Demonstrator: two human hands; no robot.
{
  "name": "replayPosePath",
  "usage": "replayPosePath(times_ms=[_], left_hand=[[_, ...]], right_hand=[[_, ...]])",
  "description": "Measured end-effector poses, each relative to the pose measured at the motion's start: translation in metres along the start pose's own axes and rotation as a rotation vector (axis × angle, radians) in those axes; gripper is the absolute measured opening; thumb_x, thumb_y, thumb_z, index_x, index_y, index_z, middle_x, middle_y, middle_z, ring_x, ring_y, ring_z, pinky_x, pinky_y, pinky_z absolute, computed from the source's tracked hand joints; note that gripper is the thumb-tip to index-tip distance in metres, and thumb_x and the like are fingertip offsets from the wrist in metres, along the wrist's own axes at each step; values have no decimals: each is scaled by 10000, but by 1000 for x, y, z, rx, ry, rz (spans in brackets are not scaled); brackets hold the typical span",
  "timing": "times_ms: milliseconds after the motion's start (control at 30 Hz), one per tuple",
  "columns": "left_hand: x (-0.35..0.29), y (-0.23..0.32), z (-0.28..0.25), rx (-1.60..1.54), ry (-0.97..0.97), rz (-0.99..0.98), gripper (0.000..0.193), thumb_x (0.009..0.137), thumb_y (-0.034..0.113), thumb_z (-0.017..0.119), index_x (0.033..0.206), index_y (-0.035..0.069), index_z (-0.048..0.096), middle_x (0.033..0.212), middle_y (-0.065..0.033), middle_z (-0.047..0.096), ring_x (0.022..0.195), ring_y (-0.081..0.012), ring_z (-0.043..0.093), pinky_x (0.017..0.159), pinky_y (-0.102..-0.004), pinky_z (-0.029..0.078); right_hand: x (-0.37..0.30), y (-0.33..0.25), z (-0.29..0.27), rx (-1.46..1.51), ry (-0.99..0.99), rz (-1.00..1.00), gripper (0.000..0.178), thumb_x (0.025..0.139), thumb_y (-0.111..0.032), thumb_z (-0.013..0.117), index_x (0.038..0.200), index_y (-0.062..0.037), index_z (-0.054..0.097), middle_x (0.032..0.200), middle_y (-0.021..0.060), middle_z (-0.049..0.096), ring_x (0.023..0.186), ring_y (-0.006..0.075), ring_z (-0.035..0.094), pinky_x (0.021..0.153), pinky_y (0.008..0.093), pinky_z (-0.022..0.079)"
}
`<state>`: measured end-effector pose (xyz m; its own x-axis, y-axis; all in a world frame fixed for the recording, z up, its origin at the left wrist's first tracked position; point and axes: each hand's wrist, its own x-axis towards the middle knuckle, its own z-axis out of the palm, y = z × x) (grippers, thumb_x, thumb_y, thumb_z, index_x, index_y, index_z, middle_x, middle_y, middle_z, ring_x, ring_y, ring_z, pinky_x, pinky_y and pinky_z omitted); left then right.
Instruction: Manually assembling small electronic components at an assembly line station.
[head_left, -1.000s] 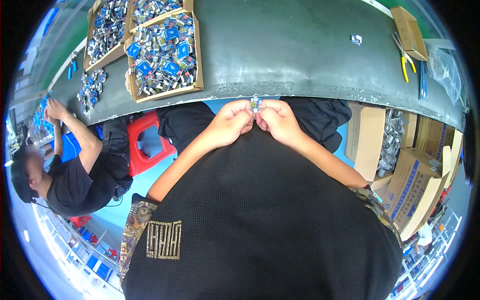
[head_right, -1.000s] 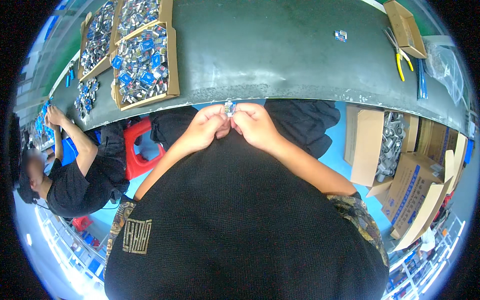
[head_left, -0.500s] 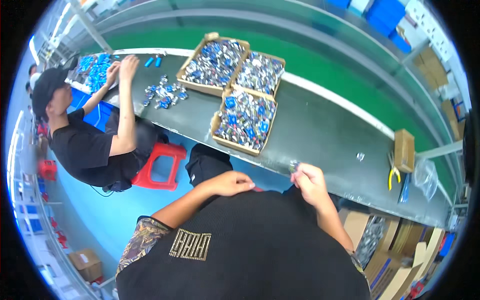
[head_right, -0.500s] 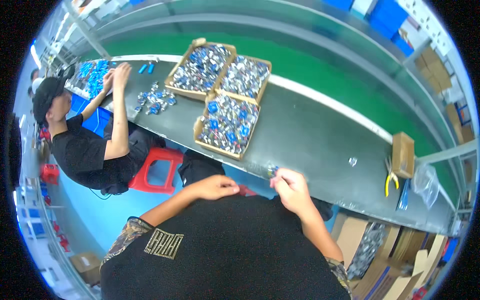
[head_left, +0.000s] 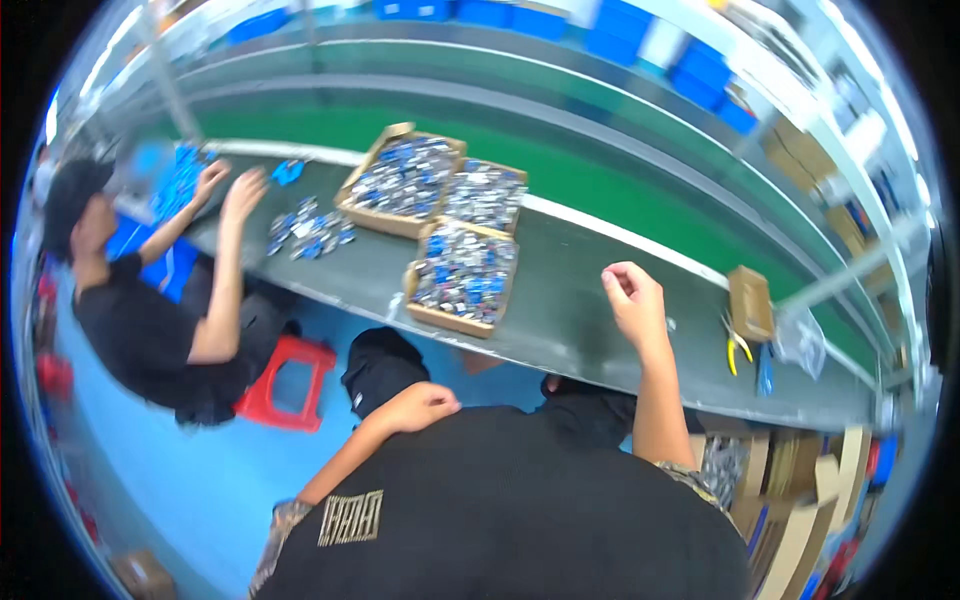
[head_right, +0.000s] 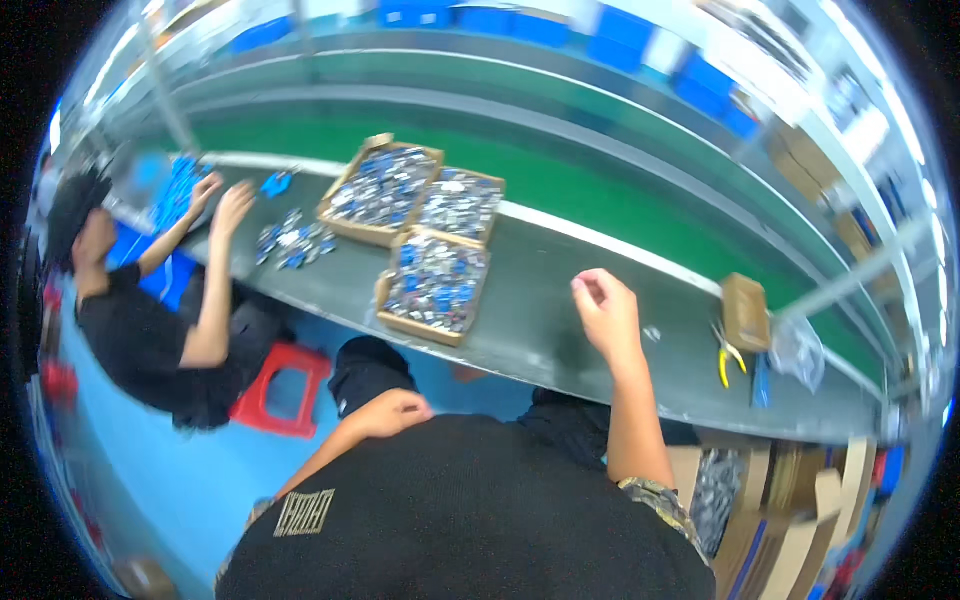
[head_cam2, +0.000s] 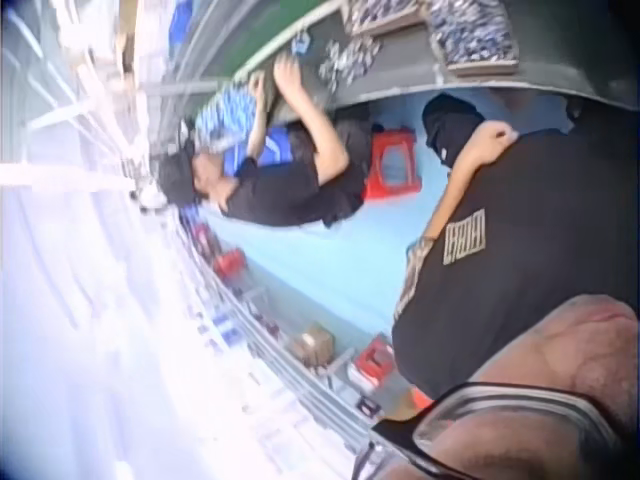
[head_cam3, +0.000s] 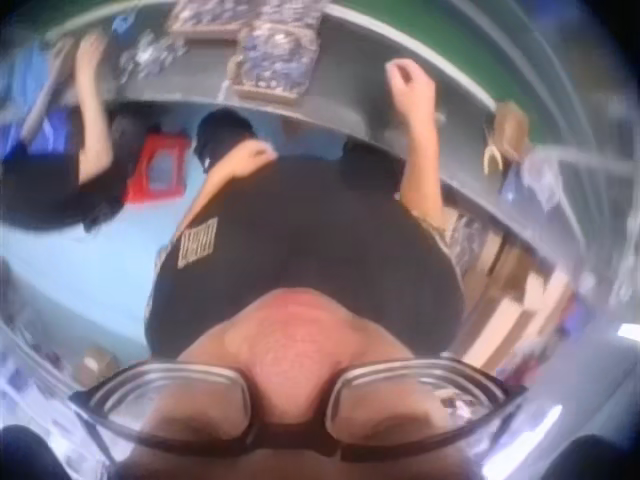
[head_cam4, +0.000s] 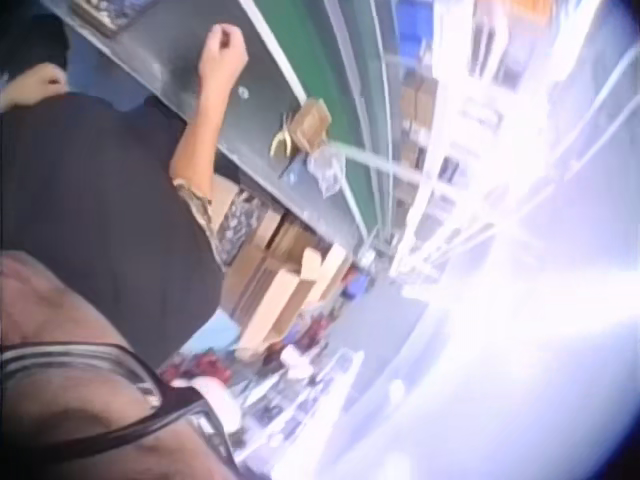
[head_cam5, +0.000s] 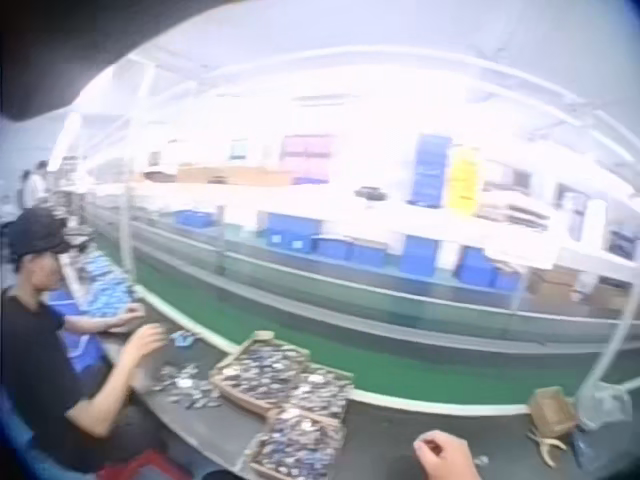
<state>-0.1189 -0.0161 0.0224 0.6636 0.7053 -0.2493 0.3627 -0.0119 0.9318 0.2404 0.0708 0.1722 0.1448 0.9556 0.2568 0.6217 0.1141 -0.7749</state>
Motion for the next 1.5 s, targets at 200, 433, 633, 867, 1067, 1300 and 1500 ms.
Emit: replayPosePath(times_ms=[200, 433, 633, 867, 1067, 1300, 1500], left_hand=[[-9, -5, -5, -21, -36, -165, 265, 946, 229, 601, 814, 5, 647, 690, 4, 590, 657, -72, 496, 615, -265, 439], [17, -80, -49, -99, 201, -215, 213, 925, 202, 599, 869, 1, 641, 732, -79, 666, 639, -156, 631, 580, -266, 494], [-49, -139, -108, -203, 496, -444, 276, 950, 287, 548, 891, 26, 616, 716, -85, 662, 544, -149, 613, 495, -259, 476], [-120, -148, -115, -109, 518, -611, 331, 943, 360, 563, 897, 37, 613, 711, -87, 669, 560, -170, 629, 504, -272, 488], [-92, -58, -141, 274, 206, -647, 353, 939, 352, 577, 839, 18, 633, 704, -80, 668, 578, -159, 631, 532, -272, 488], [-23, 82, -73, 605, -207, -646, 386, 933, 341, 594, 770, -3, 656, 696, -71, 667, 599, -147, 633, 565, -272, 487], [120, 250, 19, 499, -238, 249, 247, 918, 227, 609, 818, 4, 641, 727, -70, 631, 691, -145, 601, 647, -294, 486]], right_hand=[[-55, 94, -138, -345, 355, 259, 178, 857, -163, 656, 967, -24, 665, 790, 73, 664, 720, 136, 610, 683, 283, 492], [-82, 160, -304, -579, 924, 240, 250, 855, -194, 627, 1037, -27, 665, 934, 156, 694, 856, 274, 677, 777, 355, 518], [-60, 218, -422, -720, 636, 256, 185, 859, -139, 563, 955, -19, 665, 845, 164, 686, 785, 273, 674, 705, 375, 524], [1, 289, -411, -1034, 178, 577, 223, 784, -121, 603, 968, -64, 715, 1013, 197, 684, 928, 329, 671, 829, 419, 528], [11, 325, -413, -1251, 191, 464, 188, 809, -103, 543, 838, -8, 703, 926, 222, 684, 859, 375, 663, 760, 448, 523], [-3, 339, -431, -1200, 244, 434, 171, 781, -94, 564, 803, 27, 682, 909, 255, 667, 852, 398, 652, 760, 446, 525], [0, 270, -375, -1088, 112, 603, 276, 756, -144, 620, 1008, -79, 711, 1111, 185, 657, 1064, 348, 604, 900, 400, 492]])
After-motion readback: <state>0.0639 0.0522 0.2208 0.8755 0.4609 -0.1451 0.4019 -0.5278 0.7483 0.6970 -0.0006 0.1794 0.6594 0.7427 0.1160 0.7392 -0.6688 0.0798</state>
